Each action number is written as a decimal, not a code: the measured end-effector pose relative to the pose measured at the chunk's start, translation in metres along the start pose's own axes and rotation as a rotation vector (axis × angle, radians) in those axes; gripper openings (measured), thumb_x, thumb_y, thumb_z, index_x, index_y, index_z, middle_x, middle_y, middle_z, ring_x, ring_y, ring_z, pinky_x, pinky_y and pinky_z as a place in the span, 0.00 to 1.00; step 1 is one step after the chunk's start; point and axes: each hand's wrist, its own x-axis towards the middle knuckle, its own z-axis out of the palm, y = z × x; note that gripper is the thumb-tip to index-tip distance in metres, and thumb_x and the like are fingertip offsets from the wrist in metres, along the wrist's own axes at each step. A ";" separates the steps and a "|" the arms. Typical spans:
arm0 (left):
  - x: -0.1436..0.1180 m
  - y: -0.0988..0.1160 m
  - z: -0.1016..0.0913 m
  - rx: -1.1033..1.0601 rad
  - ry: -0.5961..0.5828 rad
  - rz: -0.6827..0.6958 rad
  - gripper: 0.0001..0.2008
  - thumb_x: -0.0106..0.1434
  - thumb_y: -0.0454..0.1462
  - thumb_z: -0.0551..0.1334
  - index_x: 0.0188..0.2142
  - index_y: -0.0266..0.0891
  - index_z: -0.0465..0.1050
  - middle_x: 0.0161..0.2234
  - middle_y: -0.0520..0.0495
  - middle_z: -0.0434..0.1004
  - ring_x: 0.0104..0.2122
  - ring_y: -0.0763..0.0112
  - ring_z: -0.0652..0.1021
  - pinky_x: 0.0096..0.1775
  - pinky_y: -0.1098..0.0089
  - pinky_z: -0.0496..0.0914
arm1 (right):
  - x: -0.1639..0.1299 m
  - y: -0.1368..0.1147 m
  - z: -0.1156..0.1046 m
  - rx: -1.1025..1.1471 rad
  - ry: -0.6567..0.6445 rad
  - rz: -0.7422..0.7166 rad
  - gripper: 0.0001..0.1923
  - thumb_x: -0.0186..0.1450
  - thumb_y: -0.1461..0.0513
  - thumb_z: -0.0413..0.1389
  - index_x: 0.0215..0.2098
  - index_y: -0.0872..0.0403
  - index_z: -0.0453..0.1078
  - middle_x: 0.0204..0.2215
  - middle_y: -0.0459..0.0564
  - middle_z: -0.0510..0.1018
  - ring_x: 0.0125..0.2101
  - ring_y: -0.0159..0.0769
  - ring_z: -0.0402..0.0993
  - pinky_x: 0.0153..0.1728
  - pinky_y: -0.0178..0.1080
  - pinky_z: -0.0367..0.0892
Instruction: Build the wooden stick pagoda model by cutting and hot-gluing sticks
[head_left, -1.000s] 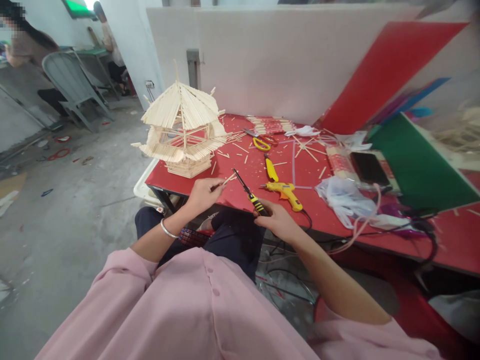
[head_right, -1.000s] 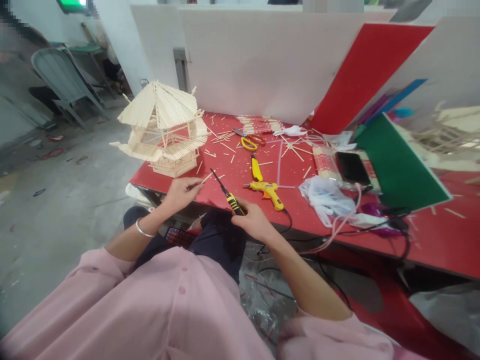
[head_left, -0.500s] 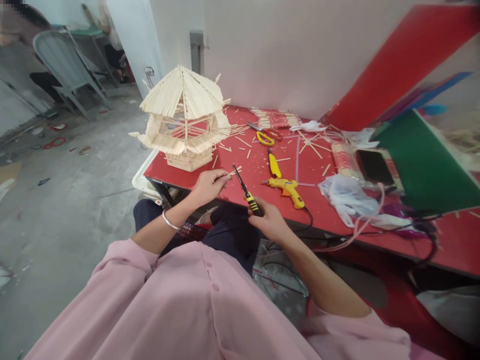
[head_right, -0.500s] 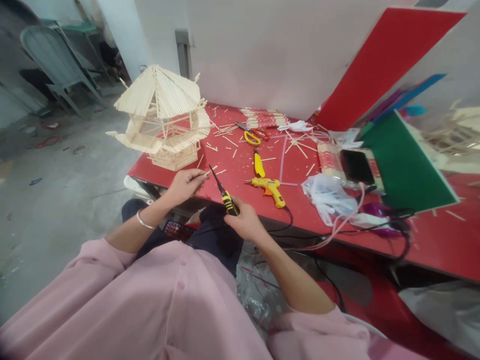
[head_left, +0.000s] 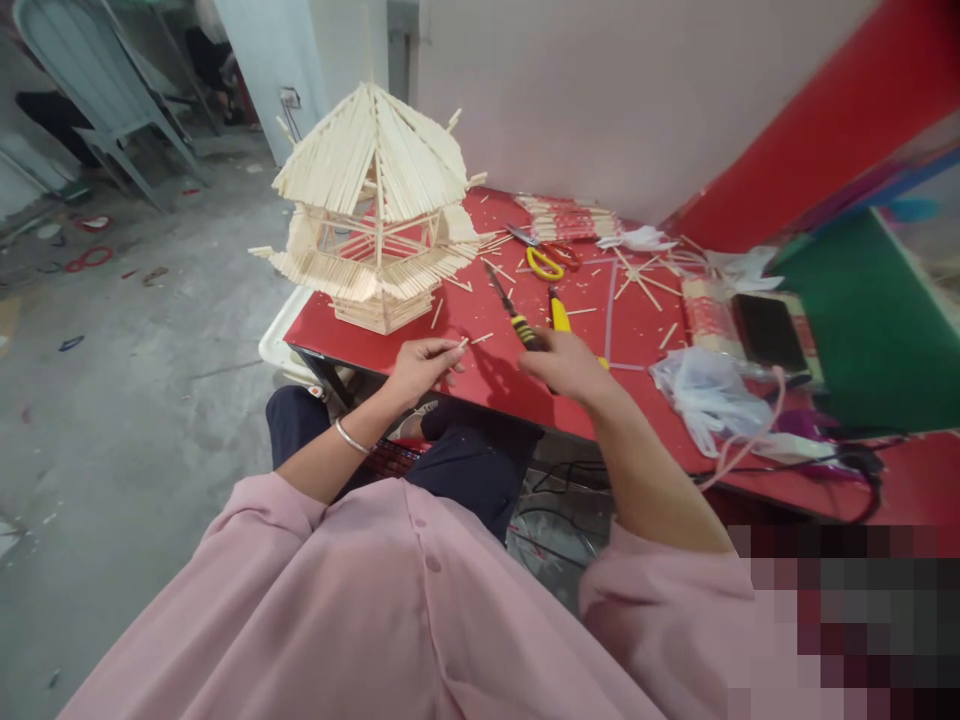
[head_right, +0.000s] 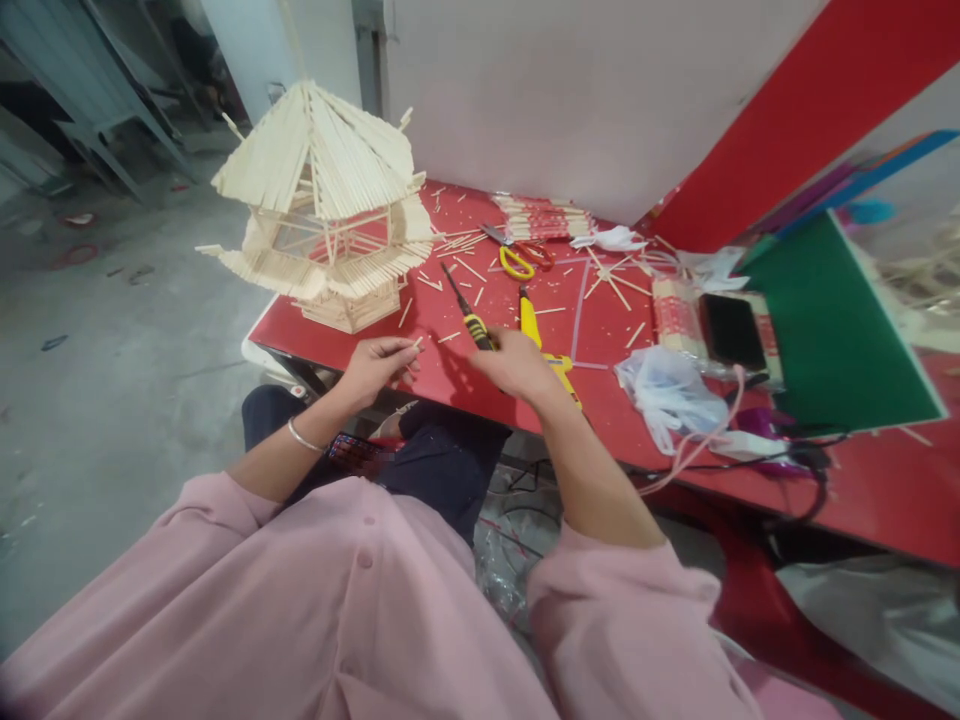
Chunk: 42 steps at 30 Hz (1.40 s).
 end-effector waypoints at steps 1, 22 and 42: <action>-0.001 -0.002 0.001 -0.034 -0.002 -0.010 0.17 0.55 0.45 0.75 0.36 0.35 0.77 0.24 0.49 0.81 0.19 0.75 0.77 0.19 0.78 0.61 | 0.018 -0.007 0.001 -0.320 0.141 0.011 0.19 0.50 0.56 0.63 0.39 0.54 0.76 0.34 0.58 0.79 0.42 0.52 0.76 0.42 0.47 0.70; -0.006 -0.012 0.005 -0.127 -0.110 0.080 0.21 0.60 0.53 0.69 0.35 0.40 0.66 0.34 0.49 0.83 0.16 0.81 0.74 0.16 0.78 0.58 | -0.035 0.078 -0.060 -0.812 0.481 0.170 0.21 0.65 0.56 0.53 0.50 0.55 0.79 0.48 0.63 0.83 0.48 0.55 0.78 0.46 0.49 0.69; -0.031 0.002 0.009 -0.081 0.091 0.152 0.13 0.56 0.42 0.73 0.37 0.38 0.79 0.26 0.53 0.78 0.19 0.82 0.67 0.20 0.78 0.59 | -0.012 0.122 -0.055 -0.667 0.524 0.238 0.27 0.58 0.52 0.56 0.52 0.55 0.79 0.47 0.67 0.82 0.47 0.60 0.78 0.45 0.52 0.70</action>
